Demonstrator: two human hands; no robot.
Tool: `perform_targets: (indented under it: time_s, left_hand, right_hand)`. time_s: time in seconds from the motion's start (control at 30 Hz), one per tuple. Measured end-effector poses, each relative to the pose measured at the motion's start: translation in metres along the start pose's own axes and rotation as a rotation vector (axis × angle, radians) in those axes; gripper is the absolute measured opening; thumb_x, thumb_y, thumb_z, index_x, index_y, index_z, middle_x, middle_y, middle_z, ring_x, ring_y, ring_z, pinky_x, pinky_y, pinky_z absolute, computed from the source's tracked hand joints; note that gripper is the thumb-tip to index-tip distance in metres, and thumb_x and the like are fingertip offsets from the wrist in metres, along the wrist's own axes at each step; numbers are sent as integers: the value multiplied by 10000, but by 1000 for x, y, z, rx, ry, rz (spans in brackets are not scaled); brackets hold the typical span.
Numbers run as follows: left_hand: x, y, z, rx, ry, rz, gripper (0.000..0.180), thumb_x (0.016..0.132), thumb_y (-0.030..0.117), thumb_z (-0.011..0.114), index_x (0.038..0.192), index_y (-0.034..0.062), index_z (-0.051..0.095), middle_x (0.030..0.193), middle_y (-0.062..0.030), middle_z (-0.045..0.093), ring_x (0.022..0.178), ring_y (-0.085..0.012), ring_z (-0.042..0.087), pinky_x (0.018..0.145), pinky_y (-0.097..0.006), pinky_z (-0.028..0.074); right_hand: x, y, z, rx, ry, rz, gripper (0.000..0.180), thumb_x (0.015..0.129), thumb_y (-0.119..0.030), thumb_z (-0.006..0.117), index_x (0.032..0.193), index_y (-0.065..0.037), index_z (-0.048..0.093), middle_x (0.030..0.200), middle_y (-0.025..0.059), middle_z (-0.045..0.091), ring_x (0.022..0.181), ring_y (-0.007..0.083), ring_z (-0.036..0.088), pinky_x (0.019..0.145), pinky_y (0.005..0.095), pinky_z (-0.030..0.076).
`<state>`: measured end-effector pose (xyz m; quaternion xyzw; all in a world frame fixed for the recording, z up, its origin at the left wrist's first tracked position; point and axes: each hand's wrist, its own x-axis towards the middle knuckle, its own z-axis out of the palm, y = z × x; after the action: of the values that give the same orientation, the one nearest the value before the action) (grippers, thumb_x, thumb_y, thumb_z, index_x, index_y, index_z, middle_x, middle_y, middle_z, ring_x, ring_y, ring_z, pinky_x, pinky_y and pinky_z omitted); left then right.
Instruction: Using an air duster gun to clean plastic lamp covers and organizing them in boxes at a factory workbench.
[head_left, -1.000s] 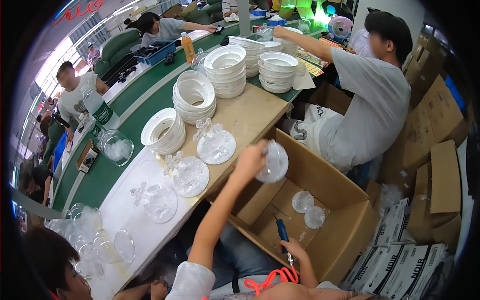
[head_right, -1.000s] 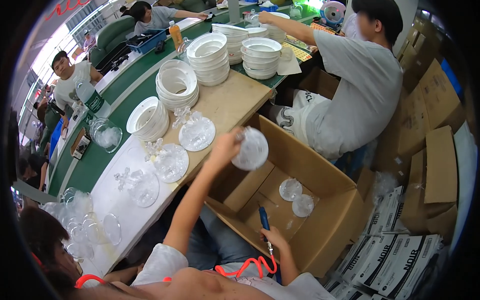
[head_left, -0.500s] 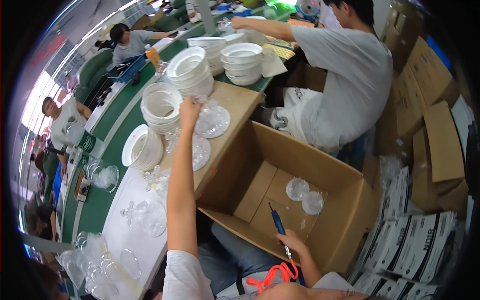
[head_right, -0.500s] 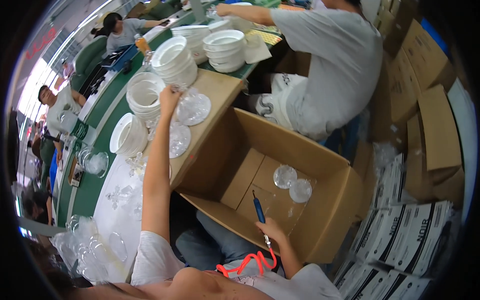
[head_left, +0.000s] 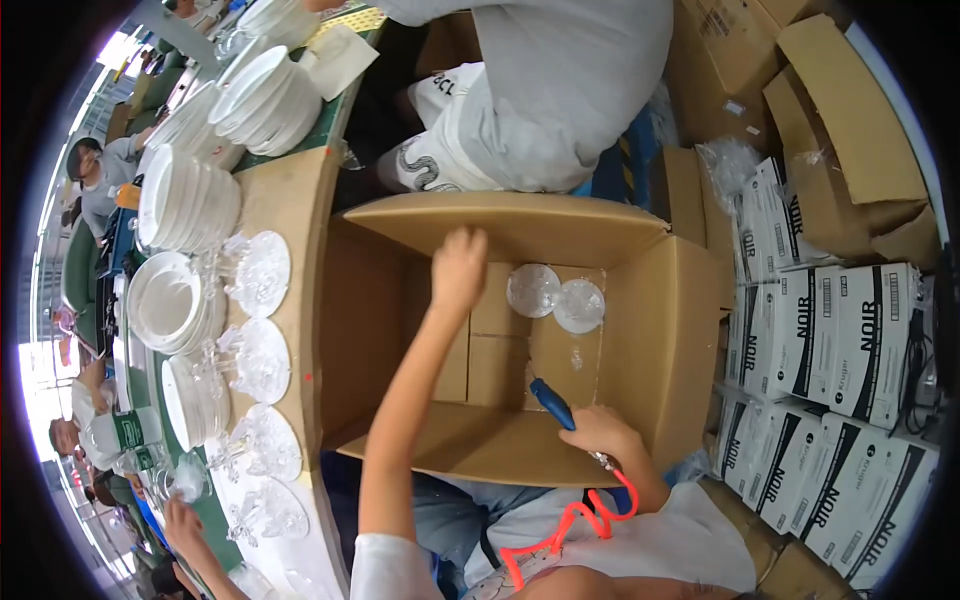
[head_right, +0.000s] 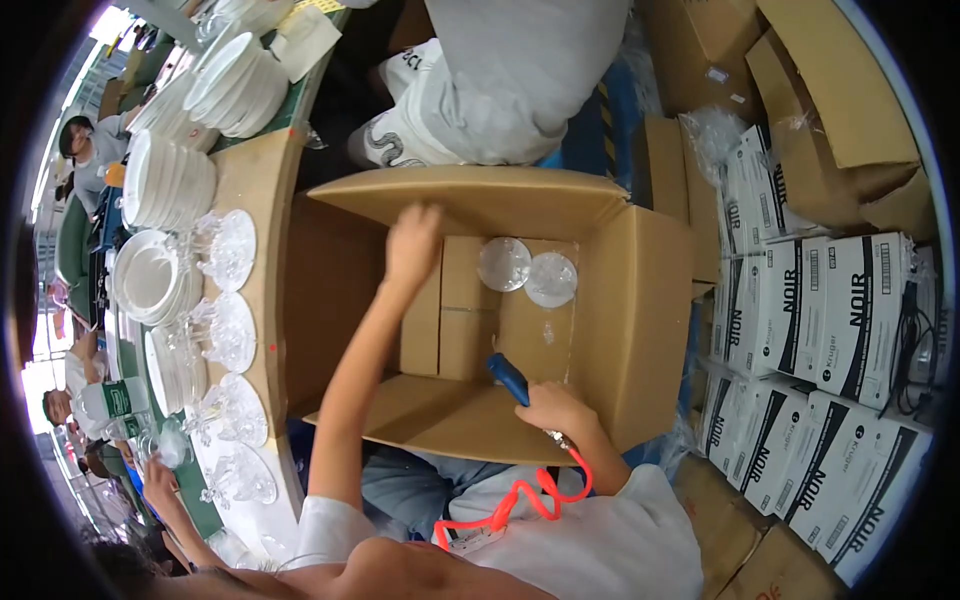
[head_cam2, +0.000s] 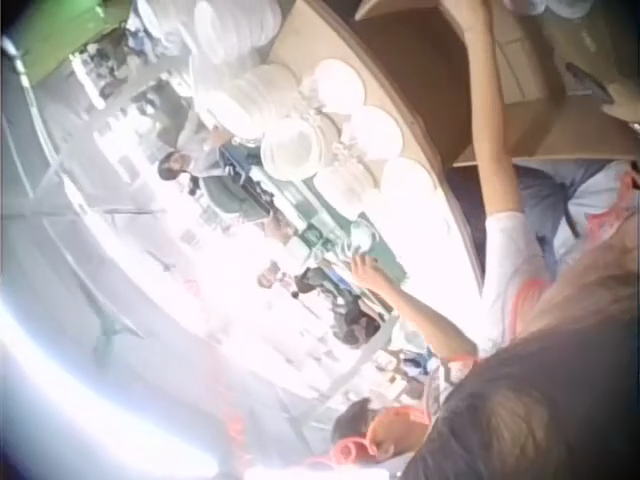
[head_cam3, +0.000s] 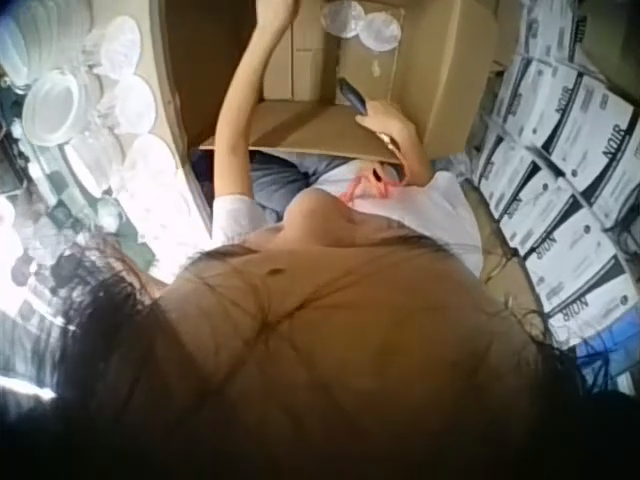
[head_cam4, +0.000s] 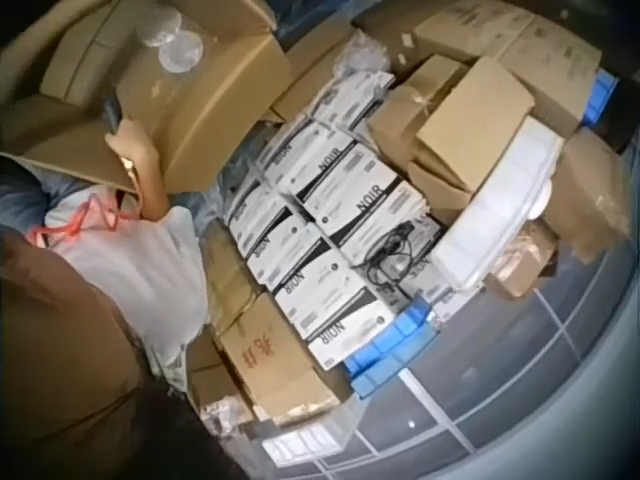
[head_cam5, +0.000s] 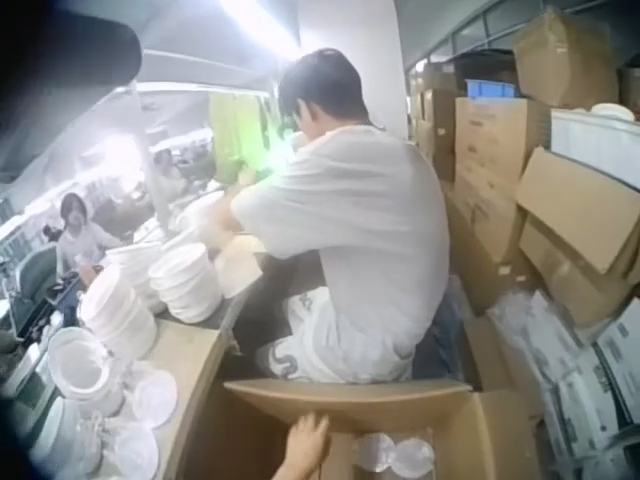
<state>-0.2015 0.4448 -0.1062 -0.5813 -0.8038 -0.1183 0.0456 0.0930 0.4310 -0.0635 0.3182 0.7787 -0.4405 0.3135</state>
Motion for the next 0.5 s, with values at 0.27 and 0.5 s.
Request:
perform_targets:
  time_s: [0.27,0.5]
  left_hand:
    - [-66,38,206,-591,-207,-770,432,717,221,639,1083,38,499,1025,-230,558,900,-418,553,748,-444,469]
    - [-61,7,212,-786,-175,-732,334,738,67,534,1068,36,571,951,-252,580,885,-396,563,767,-439,455]
  right_hand:
    - [10,-4,3,39,75,-44,399,752,-358,525,919,4,505,804,252,589,814,413,567,738,475,443]
    - [20,-10,9,179,145,-74,342,740,-311,534,923,-24,505,645,182,581,617,362,584,611,445,463]
